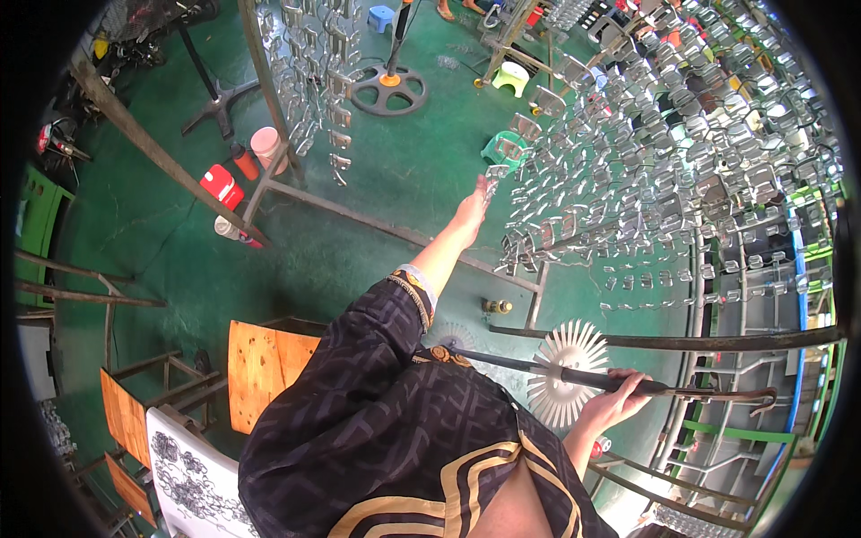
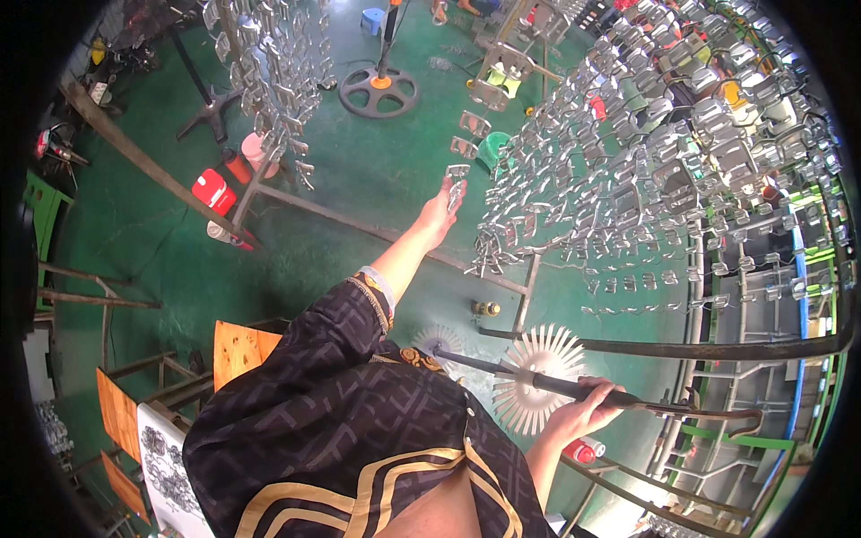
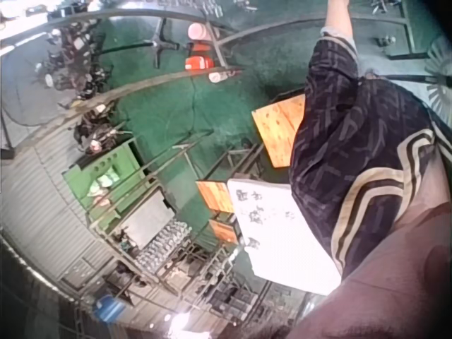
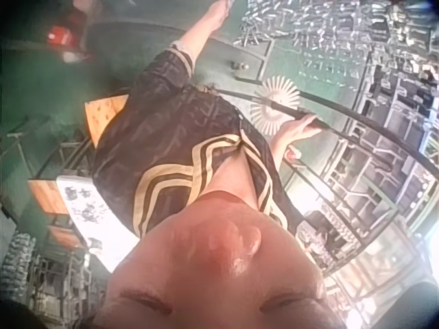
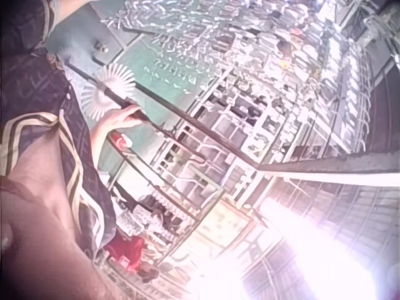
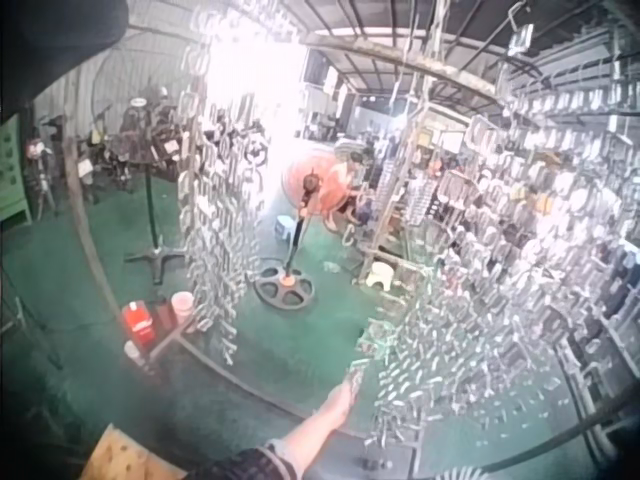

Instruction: The person hangs small metal chain-linked components one by one onto the hooks of a rotating vertical metal jig by hand.

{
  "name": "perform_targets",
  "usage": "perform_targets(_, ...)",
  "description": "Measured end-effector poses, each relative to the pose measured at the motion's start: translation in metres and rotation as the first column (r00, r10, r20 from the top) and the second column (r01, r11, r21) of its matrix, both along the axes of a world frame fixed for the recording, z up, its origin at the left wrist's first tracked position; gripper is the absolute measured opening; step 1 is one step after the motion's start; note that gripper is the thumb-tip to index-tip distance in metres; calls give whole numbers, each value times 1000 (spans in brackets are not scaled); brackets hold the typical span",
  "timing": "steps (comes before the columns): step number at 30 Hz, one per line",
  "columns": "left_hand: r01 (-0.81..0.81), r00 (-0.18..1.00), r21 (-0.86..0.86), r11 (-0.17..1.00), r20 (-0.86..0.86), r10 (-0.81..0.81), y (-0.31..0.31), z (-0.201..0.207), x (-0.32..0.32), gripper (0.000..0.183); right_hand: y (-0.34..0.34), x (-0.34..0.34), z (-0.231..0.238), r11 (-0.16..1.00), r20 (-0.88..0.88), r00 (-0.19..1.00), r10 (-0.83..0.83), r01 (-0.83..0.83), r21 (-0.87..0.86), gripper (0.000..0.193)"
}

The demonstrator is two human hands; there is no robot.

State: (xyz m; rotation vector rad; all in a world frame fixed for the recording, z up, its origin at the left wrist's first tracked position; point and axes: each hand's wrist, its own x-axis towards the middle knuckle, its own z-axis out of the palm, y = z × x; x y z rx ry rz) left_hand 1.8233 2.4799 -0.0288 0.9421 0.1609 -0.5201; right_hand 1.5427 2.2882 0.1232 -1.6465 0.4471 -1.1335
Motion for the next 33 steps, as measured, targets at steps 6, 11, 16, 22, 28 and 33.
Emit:
perform_targets(6, -56, 997, -59, 997, 41, 58, -1, 5, 4, 74, 1, 0, -1, 1000, 18, 1000, -4, 3, 3, 17)
perform_targets(11, 13, 1000, -165, 986, 18, -11, -3, 4, -1, 76, 0, -1, 0, 1000, 31, 1000, 6, -6, 4, 16)
perform_targets(16, 52, 993, -204, 978, -89, -71, -5, 11, -16, 71, -2, -2, -1, 999, 51, 998, 34, -35, 12, 11)
perform_targets(22, 81, 990, -174, 982, -97, -98, -2, 0, -20, 65, 9, 3, 5, 999, 64, 997, 38, -39, 27, 14)
perform_targets(28, 93, 993, -163, 982, -58, -104, 4, 5, -24, 58, 12, 3, 7, 998, 68, 996, 62, -63, 12, 14)
perform_targets(33, 90, 994, -177, 980, -48, -100, 3, 4, -23, 54, 15, 2, 10, 999, 55, 997, 54, -54, 5, 13)
